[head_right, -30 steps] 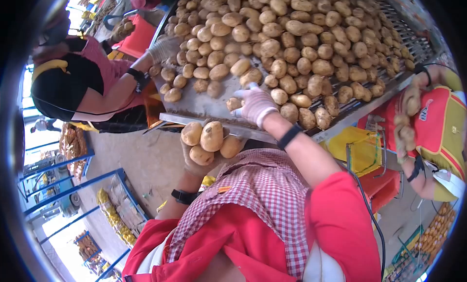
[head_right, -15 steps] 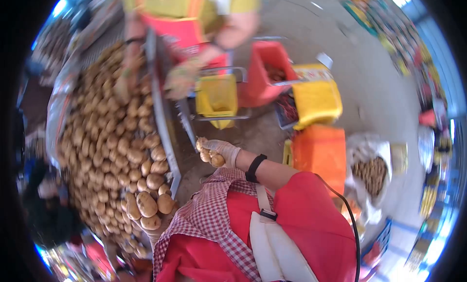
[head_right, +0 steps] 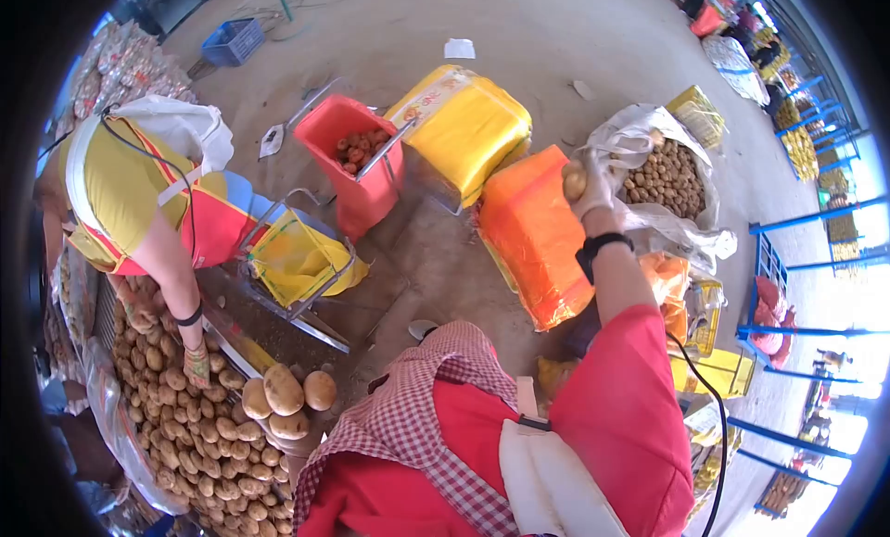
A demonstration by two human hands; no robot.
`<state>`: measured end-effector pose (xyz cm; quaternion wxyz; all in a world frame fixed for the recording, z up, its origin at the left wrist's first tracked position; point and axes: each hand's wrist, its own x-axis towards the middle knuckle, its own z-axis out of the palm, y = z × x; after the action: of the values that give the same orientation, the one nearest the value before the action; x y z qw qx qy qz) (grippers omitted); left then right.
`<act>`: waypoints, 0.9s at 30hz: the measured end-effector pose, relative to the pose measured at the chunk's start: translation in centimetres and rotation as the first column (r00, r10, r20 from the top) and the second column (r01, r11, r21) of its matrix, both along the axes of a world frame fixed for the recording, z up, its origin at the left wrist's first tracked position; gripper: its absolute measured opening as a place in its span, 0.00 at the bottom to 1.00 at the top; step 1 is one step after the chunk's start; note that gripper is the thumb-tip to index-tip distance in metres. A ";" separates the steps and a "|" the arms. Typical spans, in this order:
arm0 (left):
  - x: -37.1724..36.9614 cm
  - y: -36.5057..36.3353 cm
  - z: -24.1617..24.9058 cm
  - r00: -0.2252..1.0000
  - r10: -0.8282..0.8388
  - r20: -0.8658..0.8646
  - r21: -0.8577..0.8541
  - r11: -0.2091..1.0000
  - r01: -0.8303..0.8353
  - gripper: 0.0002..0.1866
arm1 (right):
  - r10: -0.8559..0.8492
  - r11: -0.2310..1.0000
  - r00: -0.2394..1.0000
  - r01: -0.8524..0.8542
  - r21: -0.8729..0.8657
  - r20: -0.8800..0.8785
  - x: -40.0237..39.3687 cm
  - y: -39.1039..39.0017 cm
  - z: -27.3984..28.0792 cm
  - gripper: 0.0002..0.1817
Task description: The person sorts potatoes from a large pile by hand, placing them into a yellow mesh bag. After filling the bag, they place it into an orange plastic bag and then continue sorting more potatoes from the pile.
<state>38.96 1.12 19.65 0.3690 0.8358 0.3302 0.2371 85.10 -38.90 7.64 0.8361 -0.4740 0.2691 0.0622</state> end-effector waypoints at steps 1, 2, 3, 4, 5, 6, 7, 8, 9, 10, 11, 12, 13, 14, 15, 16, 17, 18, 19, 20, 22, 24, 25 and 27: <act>0.3 0.0 0.0 1.000 -0.008 -0.010 -0.003 1.000 0.008 0.17 | 0.054 0.995 0.998 -0.051 -0.088 0.025 -1.4 1.7 -0.5 0.20; 0.5 0.1 0.2 1.000 -0.014 -0.022 -0.007 1.000 0.014 0.17 | 0.156 0.988 0.987 -0.155 0.021 -0.045 -3.7 3.7 -1.7 0.18; 0.8 0.1 0.2 0.999 -0.020 -0.034 0.002 1.000 0.020 0.17 | 0.266 0.958 0.958 -0.250 0.139 -0.107 -5.9 5.8 -3.4 0.16; 1.0 0.2 0.4 0.999 -0.023 -0.042 -0.003 1.000 0.023 0.17 | 0.352 0.914 0.922 -0.302 0.270 -0.159 -7.1 7.7 -5.8 0.15; 1.3 0.8 0.7 0.998 -0.011 -0.065 -0.011 1.000 0.011 0.18 | 0.464 0.845 0.860 -0.357 0.398 -0.213 -7.2 11.3 -7.5 0.13; 1.2 0.7 0.9 0.997 -0.005 -0.077 -0.010 1.000 0.004 0.18 | 0.504 0.821 0.835 -0.386 0.420 -0.219 -7.4 14.5 -7.4 0.13; 1.4 0.7 1.1 0.996 0.002 -0.090 -0.013 1.000 -0.003 0.18 | 0.566 0.790 0.803 -0.463 0.402 -0.188 -7.4 17.0 -6.7 0.13; 1.6 0.7 1.1 0.995 0.006 -0.100 -0.018 1.000 -0.008 0.18 | 0.618 0.758 0.770 -0.532 0.377 -0.157 -7.7 19.3 -5.6 0.14; 1.9 0.7 1.2 0.994 0.007 -0.107 -0.022 1.000 -0.010 0.19 | 0.640 0.742 0.751 -0.549 0.385 -0.162 -6.9 21.5 -5.1 0.14; 2.2 0.7 1.2 0.994 0.009 -0.110 -0.022 1.000 -0.012 0.19 | 0.616 0.722 0.786 -0.530 0.445 -0.063 -5.1 24.1 -4.6 0.15; 2.7 0.8 1.2 0.994 0.004 -0.108 -0.021 1.000 -0.006 0.19 | 0.578 0.695 0.815 -0.512 0.504 0.031 -3.2 26.6 -3.9 0.15; 3.3 1.4 1.4 0.994 0.014 -0.110 -0.027 0.999 -0.017 0.19 | 0.569 0.687 0.821 -0.503 0.524 0.042 -1.0 30.1 -2.0 0.15; 3.6 1.4 1.5 0.994 0.017 -0.104 -0.021 1.000 -0.019 0.20 | 0.551 0.676 0.833 -0.487 0.553 0.059 0.8 33.0 -1.1 0.15; 4.0 1.7 1.4 0.996 0.028 -0.083 -0.017 0.999 -0.030 0.20 | 0.592 0.683 0.805 -0.520 0.513 0.028 4.2 35.7 -1.8 0.15; 4.1 1.6 1.4 0.997 0.040 -0.067 -0.029 0.999 -0.042 0.21 | 0.635 0.681 0.773 -0.555 0.478 -0.008 6.1 37.3 -2.9 0.14; 4.5 1.3 1.4 0.993 0.103 0.059 -0.206 0.974 -0.089 0.17 | 0.637 0.769 0.759 -0.637 0.045 -0.137 5.8 38.4 -0.6 0.16; 5.1 1.5 1.2 0.966 0.187 0.177 -0.373 0.921 -0.110 0.14 | 0.597 0.661 0.766 -0.639 -0.394 -0.239 5.3 39.6 1.6 0.17; 4.2 2.0 -0.5 0.859 0.397 0.322 -0.794 0.608 0.017 0.25 | 0.649 0.606 0.746 -0.624 -0.494 -0.147 6.9 39.9 -1.4 0.19; 2.9 2.8 -1.8 0.688 0.648 0.326 -0.943 0.175 0.282 0.37 | 0.706 0.548 0.706 -0.595 -0.588 -0.056 8.4 40.8 -4.2 0.22; 2.2 3.1 -1.8 0.665 0.681 0.308 -0.951 0.195 0.240 0.37 | 0.798 0.497 0.603 -0.642 -0.584 0.017 6.5 40.8 -4.1 0.24; 2.0 3.5 -2.2 0.623 0.733 0.273 -0.880 -0.071 0.470 0.29 | 0.899 0.411 0.433 -0.782 -0.469 0.067 0.1 39.8 -3.6 0.29; 2.1 4.6 -4.1 0.591 0.731 0.341 -0.703 -0.219 0.676 0.34 | 0.958 0.281 0.287 -0.920 -0.272 0.017 -7.8 38.5 -0.8 0.33; 3.3 4.6 -2.6 0.552 0.746 0.373 -0.645 -0.219 0.732 0.32 | 0.982 0.185 0.191 -0.965 -0.188 -0.014 -12.1 37.8 1.7 0.36; 4.0 5.6 -2.8 0.701 0.651 0.292 -0.780 -0.262 0.568 0.34 | 0.999 -0.028 -0.029 -0.996 -0.089 0.017 -17.3 37.0 2.1 0.46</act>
<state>42.99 6.72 16.88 0.9530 -0.0051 0.2383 0.1868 67.82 -1.90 9.71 0.5358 -0.5463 -0.1822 0.6175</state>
